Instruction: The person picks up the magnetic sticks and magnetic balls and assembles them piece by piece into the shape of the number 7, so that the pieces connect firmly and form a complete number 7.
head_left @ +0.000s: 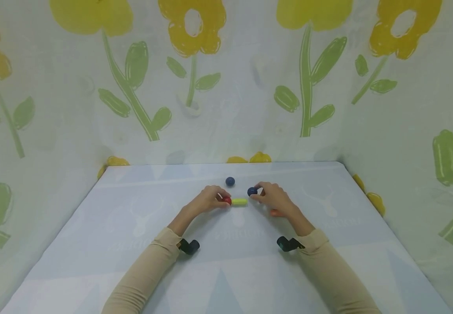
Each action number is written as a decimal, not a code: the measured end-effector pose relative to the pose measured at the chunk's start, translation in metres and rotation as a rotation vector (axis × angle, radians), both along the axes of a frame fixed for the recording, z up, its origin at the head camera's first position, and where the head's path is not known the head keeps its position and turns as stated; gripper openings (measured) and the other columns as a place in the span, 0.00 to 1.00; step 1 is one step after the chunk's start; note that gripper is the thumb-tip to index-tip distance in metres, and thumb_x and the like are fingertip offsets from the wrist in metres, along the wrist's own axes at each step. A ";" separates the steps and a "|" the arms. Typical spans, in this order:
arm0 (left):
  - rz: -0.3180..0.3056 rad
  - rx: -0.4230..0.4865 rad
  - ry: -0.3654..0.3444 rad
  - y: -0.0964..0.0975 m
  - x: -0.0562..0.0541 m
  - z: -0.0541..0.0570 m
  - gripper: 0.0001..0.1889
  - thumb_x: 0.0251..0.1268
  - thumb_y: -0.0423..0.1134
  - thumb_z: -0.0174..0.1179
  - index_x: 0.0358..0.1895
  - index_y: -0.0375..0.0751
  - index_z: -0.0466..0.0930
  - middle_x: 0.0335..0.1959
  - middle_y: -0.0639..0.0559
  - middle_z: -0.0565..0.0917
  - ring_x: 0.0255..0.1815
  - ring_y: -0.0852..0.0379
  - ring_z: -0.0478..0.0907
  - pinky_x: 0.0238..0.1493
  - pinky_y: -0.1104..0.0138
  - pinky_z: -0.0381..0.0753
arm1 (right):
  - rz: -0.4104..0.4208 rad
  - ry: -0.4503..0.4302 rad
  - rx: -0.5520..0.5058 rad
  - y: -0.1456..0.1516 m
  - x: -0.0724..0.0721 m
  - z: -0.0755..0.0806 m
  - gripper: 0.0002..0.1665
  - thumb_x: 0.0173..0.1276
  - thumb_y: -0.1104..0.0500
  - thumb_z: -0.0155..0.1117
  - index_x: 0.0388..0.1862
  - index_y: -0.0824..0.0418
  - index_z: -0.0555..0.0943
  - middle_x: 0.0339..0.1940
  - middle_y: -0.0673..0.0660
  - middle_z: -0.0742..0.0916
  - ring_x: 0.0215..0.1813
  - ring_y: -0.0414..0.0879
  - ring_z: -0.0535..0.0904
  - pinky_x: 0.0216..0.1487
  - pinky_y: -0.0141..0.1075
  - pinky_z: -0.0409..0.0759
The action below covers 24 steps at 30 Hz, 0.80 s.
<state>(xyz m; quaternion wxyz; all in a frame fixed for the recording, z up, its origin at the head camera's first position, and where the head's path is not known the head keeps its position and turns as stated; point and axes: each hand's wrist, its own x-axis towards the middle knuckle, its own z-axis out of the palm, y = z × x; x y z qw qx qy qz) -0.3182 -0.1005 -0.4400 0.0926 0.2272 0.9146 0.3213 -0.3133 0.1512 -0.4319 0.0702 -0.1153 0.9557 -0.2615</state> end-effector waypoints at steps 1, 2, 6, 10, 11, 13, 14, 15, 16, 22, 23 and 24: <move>-0.003 -0.001 0.005 0.000 0.000 0.000 0.17 0.61 0.38 0.68 0.53 0.42 0.85 0.46 0.48 0.87 0.40 0.57 0.77 0.45 0.69 0.81 | 0.000 0.001 0.003 0.000 0.001 0.000 0.27 0.68 0.46 0.65 0.60 0.58 0.77 0.36 0.56 0.87 0.34 0.45 0.80 0.36 0.35 0.77; -0.006 0.000 0.007 0.000 0.000 0.000 0.17 0.61 0.38 0.68 0.53 0.42 0.85 0.46 0.48 0.87 0.40 0.57 0.78 0.45 0.69 0.81 | 0.000 -0.001 0.003 -0.001 0.002 0.001 0.27 0.67 0.46 0.66 0.60 0.58 0.78 0.36 0.55 0.87 0.34 0.45 0.80 0.36 0.35 0.78; -0.008 0.005 0.009 -0.001 0.001 0.000 0.17 0.61 0.38 0.68 0.53 0.42 0.85 0.47 0.48 0.87 0.41 0.57 0.78 0.45 0.69 0.81 | 0.004 -0.002 0.000 -0.001 0.005 0.000 0.26 0.67 0.46 0.66 0.58 0.57 0.79 0.35 0.54 0.87 0.33 0.44 0.79 0.35 0.34 0.77; -0.003 0.008 0.002 -0.002 0.002 -0.001 0.17 0.61 0.38 0.68 0.53 0.42 0.84 0.47 0.49 0.87 0.41 0.57 0.78 0.44 0.69 0.81 | 0.017 -0.005 0.000 -0.001 0.007 -0.001 0.26 0.67 0.46 0.67 0.58 0.58 0.79 0.34 0.53 0.87 0.32 0.43 0.79 0.33 0.33 0.77; -0.003 0.009 0.000 -0.002 0.002 -0.002 0.17 0.61 0.38 0.68 0.53 0.42 0.84 0.47 0.49 0.87 0.41 0.57 0.78 0.45 0.69 0.80 | 0.018 -0.010 0.000 -0.001 0.008 -0.002 0.26 0.67 0.47 0.67 0.58 0.58 0.79 0.34 0.53 0.87 0.32 0.44 0.79 0.33 0.33 0.77; -0.007 0.011 -0.002 -0.002 0.001 -0.002 0.17 0.61 0.39 0.68 0.54 0.42 0.84 0.47 0.49 0.86 0.42 0.57 0.78 0.45 0.69 0.80 | 0.014 -0.020 0.001 -0.001 0.008 -0.002 0.26 0.66 0.47 0.67 0.58 0.58 0.79 0.33 0.53 0.87 0.31 0.44 0.79 0.32 0.32 0.77; -0.009 0.014 -0.004 -0.003 0.001 -0.002 0.17 0.61 0.39 0.68 0.54 0.42 0.84 0.47 0.49 0.86 0.42 0.57 0.78 0.45 0.69 0.80 | 0.011 -0.027 0.004 -0.001 0.008 -0.002 0.26 0.66 0.47 0.67 0.59 0.58 0.79 0.32 0.53 0.86 0.31 0.44 0.78 0.32 0.32 0.77; -0.013 0.017 -0.003 -0.003 0.001 -0.002 0.17 0.61 0.39 0.68 0.54 0.42 0.84 0.47 0.49 0.86 0.42 0.57 0.78 0.45 0.68 0.80 | 0.008 -0.032 0.005 -0.001 0.008 -0.002 0.26 0.66 0.47 0.67 0.59 0.58 0.79 0.31 0.53 0.86 0.30 0.44 0.78 0.31 0.32 0.77; -0.015 0.019 -0.002 -0.003 0.000 -0.002 0.17 0.61 0.38 0.68 0.54 0.42 0.84 0.47 0.49 0.86 0.42 0.57 0.78 0.46 0.68 0.80 | 0.007 -0.036 0.008 -0.001 0.008 -0.001 0.26 0.66 0.48 0.67 0.59 0.58 0.79 0.31 0.53 0.86 0.30 0.44 0.78 0.31 0.32 0.76; -0.022 0.022 0.001 -0.003 -0.001 -0.002 0.17 0.61 0.38 0.68 0.53 0.42 0.84 0.46 0.49 0.86 0.41 0.57 0.77 0.46 0.68 0.81 | 0.017 -0.041 0.020 -0.001 0.008 -0.001 0.27 0.66 0.48 0.67 0.60 0.59 0.79 0.29 0.53 0.85 0.28 0.44 0.77 0.28 0.31 0.75; -0.020 0.021 -0.001 -0.003 -0.001 -0.002 0.17 0.61 0.39 0.68 0.54 0.42 0.84 0.46 0.50 0.86 0.41 0.57 0.77 0.46 0.68 0.81 | 0.018 -0.042 0.019 -0.001 0.008 -0.001 0.27 0.66 0.48 0.67 0.60 0.59 0.79 0.28 0.53 0.85 0.27 0.44 0.77 0.28 0.31 0.75; -0.018 0.021 -0.002 -0.003 -0.001 -0.002 0.17 0.61 0.39 0.68 0.54 0.42 0.84 0.46 0.49 0.86 0.41 0.57 0.77 0.46 0.68 0.81 | 0.019 -0.044 0.020 0.000 0.009 -0.001 0.27 0.66 0.48 0.67 0.60 0.59 0.79 0.28 0.53 0.85 0.27 0.44 0.77 0.27 0.31 0.75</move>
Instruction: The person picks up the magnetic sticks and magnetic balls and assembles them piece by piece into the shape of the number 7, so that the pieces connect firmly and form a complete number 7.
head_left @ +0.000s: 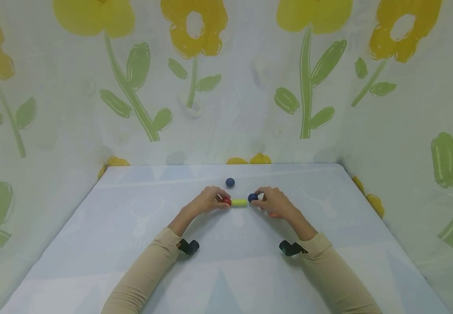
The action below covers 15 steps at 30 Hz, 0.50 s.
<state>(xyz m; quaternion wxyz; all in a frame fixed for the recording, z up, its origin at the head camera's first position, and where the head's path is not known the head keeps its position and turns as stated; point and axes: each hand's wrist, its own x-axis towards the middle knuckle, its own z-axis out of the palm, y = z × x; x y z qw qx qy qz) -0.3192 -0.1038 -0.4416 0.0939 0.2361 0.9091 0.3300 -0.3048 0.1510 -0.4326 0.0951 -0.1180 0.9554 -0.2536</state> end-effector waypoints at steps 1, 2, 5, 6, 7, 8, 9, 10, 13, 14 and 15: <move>0.001 -0.002 -0.002 0.000 0.000 0.000 0.17 0.61 0.39 0.68 0.54 0.42 0.84 0.46 0.49 0.86 0.41 0.57 0.77 0.46 0.68 0.81 | 0.001 -0.002 0.000 0.000 0.000 0.000 0.27 0.66 0.48 0.67 0.60 0.59 0.79 0.28 0.52 0.85 0.26 0.44 0.77 0.27 0.31 0.75; 0.003 -0.004 -0.005 0.000 0.000 0.000 0.17 0.61 0.39 0.68 0.54 0.42 0.84 0.46 0.49 0.86 0.41 0.57 0.77 0.46 0.68 0.81 | 0.002 -0.004 0.002 0.001 0.000 -0.001 0.27 0.66 0.48 0.67 0.60 0.59 0.79 0.28 0.52 0.85 0.26 0.43 0.77 0.27 0.31 0.74; 0.005 -0.004 -0.004 0.000 0.000 -0.001 0.17 0.61 0.39 0.68 0.54 0.42 0.84 0.47 0.49 0.86 0.41 0.57 0.77 0.45 0.68 0.81 | 0.004 -0.008 0.004 0.002 0.001 -0.001 0.27 0.66 0.48 0.67 0.60 0.59 0.79 0.27 0.52 0.85 0.25 0.43 0.77 0.26 0.31 0.74; 0.003 -0.003 -0.002 0.000 0.000 -0.001 0.17 0.61 0.38 0.68 0.54 0.42 0.84 0.47 0.49 0.86 0.41 0.56 0.77 0.45 0.68 0.81 | 0.006 -0.009 0.008 0.003 0.001 -0.001 0.27 0.66 0.48 0.68 0.60 0.59 0.79 0.27 0.52 0.85 0.24 0.43 0.77 0.25 0.31 0.74; 0.002 -0.001 -0.001 0.000 0.000 -0.001 0.17 0.61 0.38 0.68 0.53 0.42 0.84 0.47 0.48 0.86 0.41 0.57 0.77 0.45 0.68 0.81 | 0.006 -0.013 0.008 0.003 0.001 -0.001 0.27 0.66 0.48 0.68 0.60 0.59 0.79 0.27 0.52 0.85 0.24 0.43 0.77 0.25 0.31 0.74; -0.001 0.001 0.001 0.000 0.000 -0.001 0.17 0.61 0.38 0.68 0.53 0.41 0.84 0.47 0.48 0.86 0.41 0.57 0.77 0.45 0.68 0.81 | 0.007 -0.019 0.008 0.004 0.001 -0.001 0.27 0.66 0.48 0.68 0.60 0.59 0.79 0.27 0.52 0.84 0.24 0.43 0.77 0.25 0.31 0.74; -0.002 0.000 0.002 0.001 0.000 -0.001 0.17 0.61 0.38 0.68 0.54 0.41 0.84 0.47 0.49 0.86 0.41 0.57 0.77 0.45 0.68 0.81 | 0.011 -0.022 0.009 0.004 0.002 -0.001 0.27 0.66 0.48 0.68 0.60 0.59 0.79 0.26 0.52 0.84 0.24 0.43 0.77 0.24 0.32 0.74; 0.000 0.000 0.001 0.001 0.000 -0.001 0.17 0.61 0.38 0.68 0.54 0.42 0.84 0.47 0.49 0.86 0.41 0.57 0.77 0.45 0.68 0.81 | 0.014 -0.027 0.009 0.005 0.002 -0.002 0.27 0.66 0.48 0.68 0.60 0.58 0.79 0.26 0.52 0.84 0.24 0.43 0.77 0.24 0.31 0.74; 0.008 0.003 -0.004 0.001 0.000 -0.001 0.17 0.61 0.38 0.68 0.54 0.43 0.84 0.46 0.50 0.86 0.41 0.57 0.78 0.46 0.68 0.81 | 0.024 -0.040 0.005 0.006 0.003 -0.002 0.27 0.66 0.48 0.68 0.60 0.58 0.79 0.26 0.52 0.84 0.23 0.43 0.77 0.24 0.31 0.74; 0.012 0.002 -0.006 0.001 0.000 -0.001 0.17 0.61 0.38 0.68 0.54 0.43 0.84 0.46 0.50 0.86 0.41 0.57 0.78 0.46 0.68 0.81 | 0.028 -0.041 0.005 0.006 0.003 -0.002 0.26 0.66 0.48 0.68 0.60 0.58 0.79 0.26 0.52 0.84 0.23 0.43 0.77 0.24 0.31 0.74; 0.016 0.003 -0.010 0.001 0.000 -0.001 0.17 0.61 0.38 0.68 0.54 0.43 0.84 0.46 0.50 0.86 0.42 0.57 0.78 0.46 0.68 0.81 | 0.030 -0.041 0.004 0.006 0.003 -0.002 0.27 0.66 0.48 0.68 0.60 0.57 0.79 0.26 0.52 0.84 0.23 0.43 0.77 0.24 0.32 0.74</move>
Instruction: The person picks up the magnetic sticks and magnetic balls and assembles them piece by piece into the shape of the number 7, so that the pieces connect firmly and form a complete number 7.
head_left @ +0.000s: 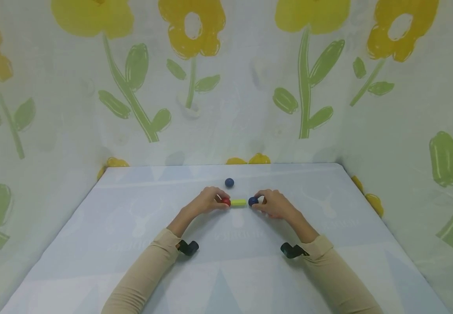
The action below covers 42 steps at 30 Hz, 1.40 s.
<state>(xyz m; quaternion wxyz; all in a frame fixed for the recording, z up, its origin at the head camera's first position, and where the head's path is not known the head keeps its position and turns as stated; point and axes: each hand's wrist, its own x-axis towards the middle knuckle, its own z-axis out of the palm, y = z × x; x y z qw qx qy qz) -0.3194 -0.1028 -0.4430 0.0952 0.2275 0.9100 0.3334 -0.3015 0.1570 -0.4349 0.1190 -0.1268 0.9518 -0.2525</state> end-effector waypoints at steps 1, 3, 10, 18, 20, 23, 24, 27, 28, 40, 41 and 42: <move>0.003 0.002 -0.002 0.000 0.000 0.000 0.17 0.60 0.38 0.68 0.53 0.43 0.85 0.46 0.50 0.86 0.42 0.57 0.78 0.46 0.67 0.81 | -0.002 -0.003 -0.001 0.000 0.000 0.000 0.26 0.66 0.48 0.68 0.60 0.57 0.79 0.26 0.51 0.84 0.23 0.43 0.77 0.24 0.32 0.74; 0.004 0.000 -0.004 0.000 0.000 -0.001 0.17 0.61 0.38 0.68 0.54 0.43 0.84 0.47 0.50 0.86 0.42 0.57 0.78 0.47 0.67 0.81 | 0.000 -0.002 0.002 0.000 0.000 -0.001 0.27 0.66 0.48 0.68 0.60 0.57 0.79 0.26 0.51 0.84 0.24 0.43 0.77 0.24 0.32 0.74; 0.009 -0.020 -0.006 0.001 -0.001 -0.002 0.17 0.60 0.38 0.69 0.54 0.43 0.84 0.47 0.50 0.86 0.41 0.57 0.78 0.45 0.68 0.81 | -0.008 0.001 0.011 -0.002 0.002 -0.001 0.26 0.66 0.47 0.68 0.60 0.56 0.79 0.25 0.51 0.84 0.24 0.43 0.77 0.24 0.32 0.74; -0.007 -0.023 0.016 0.002 -0.002 -0.001 0.17 0.61 0.39 0.68 0.54 0.43 0.84 0.46 0.50 0.86 0.41 0.58 0.77 0.46 0.68 0.80 | -0.016 -0.007 0.020 -0.006 0.003 0.001 0.26 0.66 0.48 0.68 0.61 0.55 0.79 0.26 0.52 0.83 0.26 0.44 0.76 0.26 0.32 0.73; -0.007 -0.023 0.018 0.002 -0.002 -0.002 0.17 0.61 0.39 0.68 0.54 0.43 0.84 0.46 0.50 0.86 0.41 0.58 0.77 0.46 0.68 0.80 | -0.017 -0.008 0.021 -0.007 0.004 0.002 0.26 0.66 0.48 0.68 0.61 0.55 0.79 0.26 0.52 0.83 0.26 0.44 0.76 0.26 0.32 0.73; -0.008 -0.026 0.022 0.001 -0.002 -0.003 0.17 0.61 0.39 0.68 0.54 0.43 0.84 0.46 0.50 0.86 0.41 0.58 0.77 0.47 0.68 0.80 | -0.014 -0.005 0.020 -0.007 0.004 0.002 0.26 0.66 0.48 0.68 0.61 0.55 0.79 0.25 0.52 0.83 0.25 0.44 0.75 0.25 0.32 0.73; -0.007 -0.026 0.021 0.001 -0.002 -0.003 0.17 0.61 0.39 0.68 0.54 0.43 0.84 0.46 0.50 0.86 0.41 0.58 0.77 0.47 0.68 0.80 | -0.013 -0.005 0.020 -0.007 0.003 0.002 0.26 0.66 0.48 0.68 0.61 0.55 0.79 0.25 0.52 0.83 0.25 0.44 0.76 0.25 0.32 0.73; -0.013 -0.027 0.024 0.001 -0.002 -0.003 0.17 0.61 0.38 0.68 0.54 0.43 0.84 0.46 0.50 0.86 0.41 0.58 0.77 0.47 0.67 0.80 | -0.017 -0.005 0.016 -0.006 0.004 0.003 0.27 0.66 0.48 0.68 0.61 0.55 0.78 0.28 0.52 0.84 0.26 0.44 0.77 0.26 0.32 0.74; -0.015 -0.026 0.025 0.001 -0.002 -0.003 0.18 0.61 0.38 0.68 0.54 0.42 0.84 0.47 0.50 0.86 0.41 0.58 0.77 0.46 0.67 0.80 | -0.018 -0.002 0.012 -0.005 0.004 0.004 0.27 0.66 0.47 0.68 0.62 0.55 0.78 0.29 0.52 0.84 0.27 0.44 0.77 0.27 0.32 0.75; -0.017 -0.025 0.022 0.000 -0.001 -0.001 0.18 0.60 0.38 0.69 0.54 0.42 0.84 0.47 0.49 0.86 0.41 0.58 0.77 0.44 0.68 0.79 | 0.046 0.132 0.029 0.015 0.013 0.017 0.21 0.66 0.50 0.67 0.54 0.57 0.82 0.33 0.52 0.87 0.32 0.43 0.78 0.34 0.34 0.74; -0.015 -0.022 0.023 0.000 -0.001 -0.001 0.18 0.60 0.38 0.69 0.54 0.42 0.84 0.47 0.49 0.86 0.41 0.58 0.77 0.44 0.68 0.79 | 0.046 0.136 0.035 0.017 0.014 0.018 0.20 0.66 0.50 0.67 0.54 0.57 0.82 0.34 0.52 0.86 0.32 0.43 0.77 0.35 0.34 0.74; -0.014 -0.020 0.023 0.000 -0.001 -0.001 0.18 0.60 0.38 0.69 0.54 0.42 0.84 0.47 0.49 0.86 0.41 0.58 0.77 0.44 0.68 0.79 | 0.044 0.138 0.036 0.019 0.015 0.018 0.20 0.66 0.51 0.68 0.53 0.57 0.82 0.34 0.53 0.86 0.33 0.43 0.78 0.36 0.34 0.75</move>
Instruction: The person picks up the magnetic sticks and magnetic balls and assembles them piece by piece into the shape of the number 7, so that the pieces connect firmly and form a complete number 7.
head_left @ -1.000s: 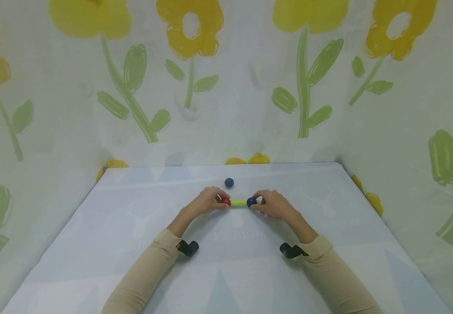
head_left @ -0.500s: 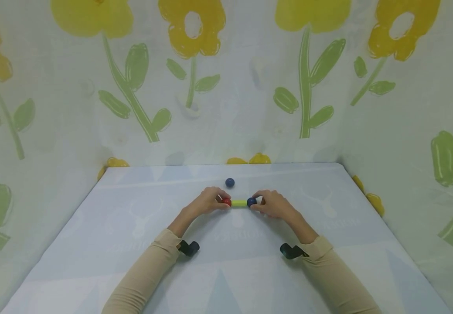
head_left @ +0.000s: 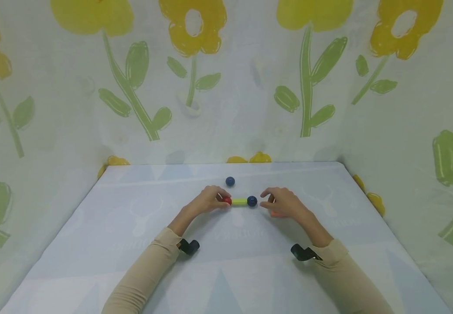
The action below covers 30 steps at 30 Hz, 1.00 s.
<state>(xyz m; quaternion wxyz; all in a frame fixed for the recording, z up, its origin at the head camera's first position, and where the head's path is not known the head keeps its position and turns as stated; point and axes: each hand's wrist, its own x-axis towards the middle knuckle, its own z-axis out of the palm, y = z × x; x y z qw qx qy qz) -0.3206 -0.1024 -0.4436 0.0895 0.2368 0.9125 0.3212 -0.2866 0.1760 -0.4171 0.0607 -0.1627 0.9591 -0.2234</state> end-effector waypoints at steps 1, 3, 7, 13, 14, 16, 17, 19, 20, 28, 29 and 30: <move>0.002 0.000 -0.002 0.000 0.000 0.000 0.18 0.60 0.38 0.69 0.54 0.43 0.84 0.46 0.50 0.86 0.41 0.58 0.77 0.45 0.68 0.79 | -0.003 0.000 0.000 0.002 0.001 0.000 0.19 0.66 0.51 0.68 0.53 0.57 0.82 0.34 0.53 0.86 0.34 0.44 0.78 0.36 0.35 0.75; 0.007 -0.001 -0.004 0.000 0.001 0.000 0.18 0.60 0.38 0.69 0.54 0.43 0.84 0.46 0.50 0.86 0.41 0.58 0.77 0.45 0.69 0.79 | -0.004 0.002 0.004 0.007 0.004 -0.001 0.18 0.65 0.52 0.68 0.52 0.57 0.83 0.35 0.53 0.86 0.35 0.44 0.77 0.37 0.35 0.76; 0.011 -0.005 -0.007 0.000 0.001 0.000 0.18 0.60 0.39 0.69 0.54 0.44 0.84 0.46 0.51 0.86 0.41 0.58 0.77 0.44 0.69 0.79 | 0.009 -0.006 -0.003 0.017 0.008 0.000 0.17 0.65 0.54 0.69 0.51 0.59 0.83 0.35 0.53 0.85 0.35 0.44 0.78 0.37 0.35 0.77; 0.012 0.000 -0.008 -0.001 0.000 0.001 0.18 0.60 0.38 0.69 0.54 0.43 0.84 0.46 0.50 0.86 0.41 0.57 0.77 0.45 0.68 0.80 | 0.026 -0.009 -0.011 0.028 0.013 0.001 0.19 0.64 0.53 0.70 0.50 0.61 0.83 0.35 0.53 0.85 0.35 0.44 0.76 0.37 0.33 0.76; 0.011 -0.004 -0.009 -0.001 0.000 0.001 0.18 0.60 0.38 0.69 0.54 0.43 0.84 0.46 0.50 0.86 0.41 0.57 0.77 0.45 0.68 0.80 | 0.028 -0.006 -0.005 0.029 0.014 0.001 0.19 0.63 0.52 0.71 0.50 0.60 0.83 0.35 0.53 0.85 0.36 0.44 0.76 0.37 0.33 0.76; 0.011 -0.012 -0.008 -0.001 0.000 0.001 0.18 0.60 0.39 0.69 0.55 0.43 0.84 0.46 0.50 0.86 0.41 0.57 0.77 0.45 0.68 0.79 | 0.026 -0.003 0.000 0.031 0.016 0.001 0.20 0.62 0.50 0.71 0.48 0.60 0.84 0.35 0.53 0.85 0.36 0.44 0.76 0.37 0.34 0.76; 0.010 -0.015 -0.008 0.000 -0.001 0.001 0.18 0.60 0.39 0.69 0.55 0.43 0.84 0.46 0.50 0.86 0.41 0.57 0.77 0.45 0.69 0.79 | 0.023 -0.001 0.002 0.032 0.017 0.001 0.21 0.62 0.49 0.72 0.48 0.60 0.84 0.34 0.53 0.85 0.36 0.44 0.76 0.37 0.34 0.76; 0.009 -0.020 -0.007 0.000 0.000 0.001 0.19 0.60 0.39 0.69 0.55 0.43 0.84 0.47 0.50 0.86 0.41 0.57 0.77 0.45 0.69 0.79 | 0.016 0.003 0.003 0.035 0.019 0.000 0.21 0.61 0.47 0.72 0.47 0.60 0.84 0.34 0.53 0.86 0.37 0.44 0.76 0.37 0.35 0.77; 0.010 -0.019 -0.007 0.000 0.000 0.002 0.19 0.60 0.39 0.69 0.55 0.43 0.84 0.47 0.49 0.86 0.41 0.57 0.77 0.45 0.69 0.79 | 0.012 0.007 0.002 0.036 0.019 -0.001 0.22 0.61 0.46 0.72 0.46 0.60 0.84 0.34 0.53 0.86 0.36 0.44 0.76 0.38 0.36 0.77; 0.004 -0.012 -0.005 0.000 0.001 0.002 0.19 0.60 0.38 0.69 0.55 0.42 0.84 0.47 0.49 0.86 0.41 0.57 0.78 0.45 0.68 0.80 | -0.004 0.048 -0.029 0.043 0.024 -0.011 0.25 0.61 0.44 0.71 0.45 0.63 0.85 0.35 0.53 0.86 0.37 0.44 0.77 0.38 0.35 0.78; 0.001 -0.012 -0.002 0.000 0.000 0.002 0.19 0.60 0.38 0.69 0.54 0.42 0.84 0.47 0.49 0.87 0.41 0.57 0.78 0.45 0.68 0.80 | -0.005 0.056 -0.036 0.044 0.024 -0.012 0.24 0.61 0.44 0.71 0.44 0.63 0.85 0.35 0.53 0.86 0.37 0.44 0.77 0.38 0.35 0.78; -0.001 -0.009 -0.001 0.001 0.000 0.001 0.18 0.59 0.38 0.69 0.54 0.41 0.84 0.47 0.49 0.87 0.41 0.57 0.78 0.46 0.68 0.80 | -0.001 0.066 -0.042 0.044 0.024 -0.012 0.24 0.61 0.44 0.71 0.44 0.63 0.86 0.35 0.54 0.86 0.37 0.44 0.77 0.38 0.35 0.78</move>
